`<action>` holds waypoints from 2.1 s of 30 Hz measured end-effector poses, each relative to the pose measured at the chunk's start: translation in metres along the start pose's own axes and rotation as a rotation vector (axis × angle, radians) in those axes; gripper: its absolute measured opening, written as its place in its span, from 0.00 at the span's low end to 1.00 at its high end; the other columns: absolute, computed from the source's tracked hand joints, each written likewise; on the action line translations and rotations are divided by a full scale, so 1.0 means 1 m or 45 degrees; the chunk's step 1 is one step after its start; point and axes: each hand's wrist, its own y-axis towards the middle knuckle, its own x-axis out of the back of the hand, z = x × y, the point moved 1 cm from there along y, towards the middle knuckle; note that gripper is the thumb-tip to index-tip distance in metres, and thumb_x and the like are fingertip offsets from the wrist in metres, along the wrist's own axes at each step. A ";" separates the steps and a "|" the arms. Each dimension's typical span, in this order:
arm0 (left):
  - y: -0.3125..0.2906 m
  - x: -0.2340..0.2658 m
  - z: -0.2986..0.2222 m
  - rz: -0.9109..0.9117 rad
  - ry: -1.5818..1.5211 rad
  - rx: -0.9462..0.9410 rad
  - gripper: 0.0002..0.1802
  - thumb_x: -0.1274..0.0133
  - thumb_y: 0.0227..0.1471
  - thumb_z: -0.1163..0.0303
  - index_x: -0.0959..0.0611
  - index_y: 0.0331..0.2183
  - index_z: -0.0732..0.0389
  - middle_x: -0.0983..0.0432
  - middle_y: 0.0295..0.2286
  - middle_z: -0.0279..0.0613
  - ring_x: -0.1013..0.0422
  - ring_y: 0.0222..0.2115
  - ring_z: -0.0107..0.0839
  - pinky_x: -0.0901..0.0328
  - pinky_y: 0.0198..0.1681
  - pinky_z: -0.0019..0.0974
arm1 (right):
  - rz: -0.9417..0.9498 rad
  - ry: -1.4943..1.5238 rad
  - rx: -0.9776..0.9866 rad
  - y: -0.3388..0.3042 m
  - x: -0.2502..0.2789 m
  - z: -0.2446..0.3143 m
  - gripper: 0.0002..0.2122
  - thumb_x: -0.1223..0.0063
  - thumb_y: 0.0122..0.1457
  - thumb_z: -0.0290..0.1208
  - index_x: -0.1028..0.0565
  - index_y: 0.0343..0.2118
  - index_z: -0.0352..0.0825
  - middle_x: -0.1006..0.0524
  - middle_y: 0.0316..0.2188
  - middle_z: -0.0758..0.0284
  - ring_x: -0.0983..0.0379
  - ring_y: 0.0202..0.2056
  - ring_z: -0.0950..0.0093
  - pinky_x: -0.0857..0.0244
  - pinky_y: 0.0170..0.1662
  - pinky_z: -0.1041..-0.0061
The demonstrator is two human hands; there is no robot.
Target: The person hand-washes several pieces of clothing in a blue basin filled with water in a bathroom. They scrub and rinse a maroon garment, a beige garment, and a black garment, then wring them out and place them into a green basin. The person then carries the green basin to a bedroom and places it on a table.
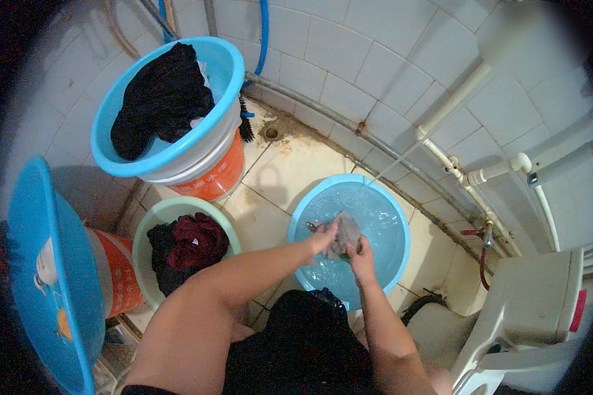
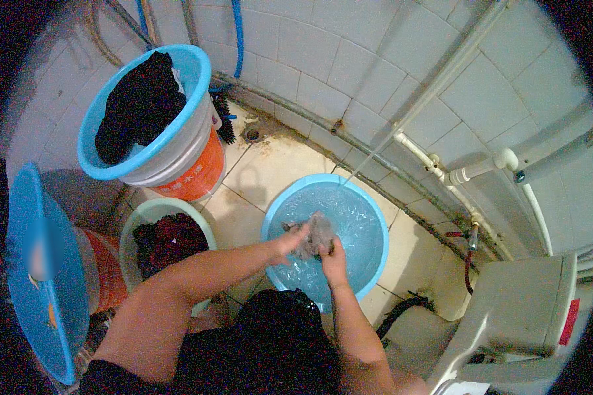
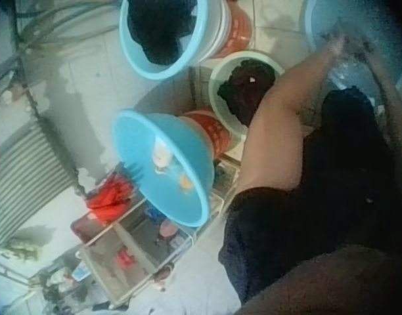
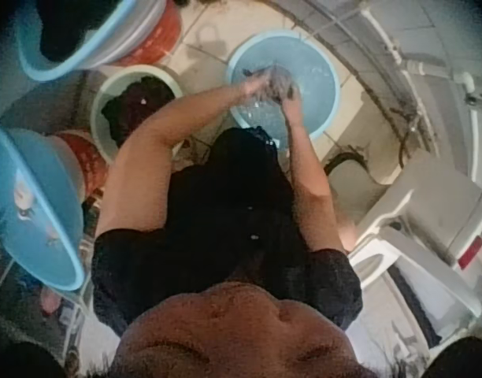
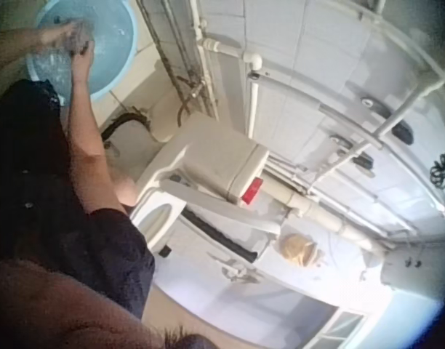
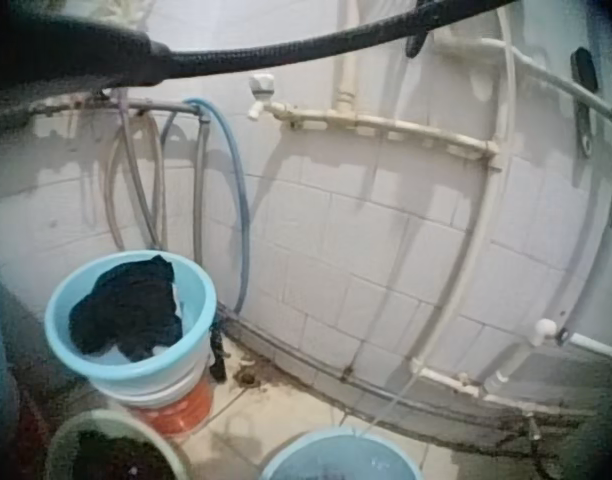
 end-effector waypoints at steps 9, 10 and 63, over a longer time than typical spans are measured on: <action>-0.029 0.017 -0.048 0.418 -0.738 -0.314 0.22 0.64 0.56 0.49 0.27 0.41 0.52 0.27 0.36 0.34 0.30 0.37 0.30 0.33 0.38 0.37 | -0.210 -0.168 0.682 -0.017 -0.029 0.074 0.23 0.44 0.48 0.31 0.35 0.49 0.38 0.39 0.50 0.61 0.43 0.51 0.66 0.47 0.53 0.67; -0.040 0.012 -0.051 0.399 -0.787 -0.299 0.22 0.65 0.56 0.49 0.26 0.41 0.53 0.27 0.36 0.33 0.29 0.37 0.30 0.33 0.38 0.37 | -0.223 -0.069 0.613 -0.020 -0.032 0.081 0.23 0.45 0.50 0.33 0.36 0.50 0.38 0.41 0.52 0.63 0.44 0.53 0.66 0.48 0.54 0.67; -0.286 -0.061 -0.301 0.502 -0.520 -1.096 0.26 0.50 0.49 0.61 0.37 0.47 0.62 0.34 0.42 0.45 0.34 0.42 0.34 0.38 0.45 0.39 | -1.011 -1.219 1.579 -0.108 0.173 0.640 0.28 0.55 0.52 0.36 0.45 0.57 0.38 0.46 0.58 0.59 0.55 0.60 0.61 0.59 0.61 0.67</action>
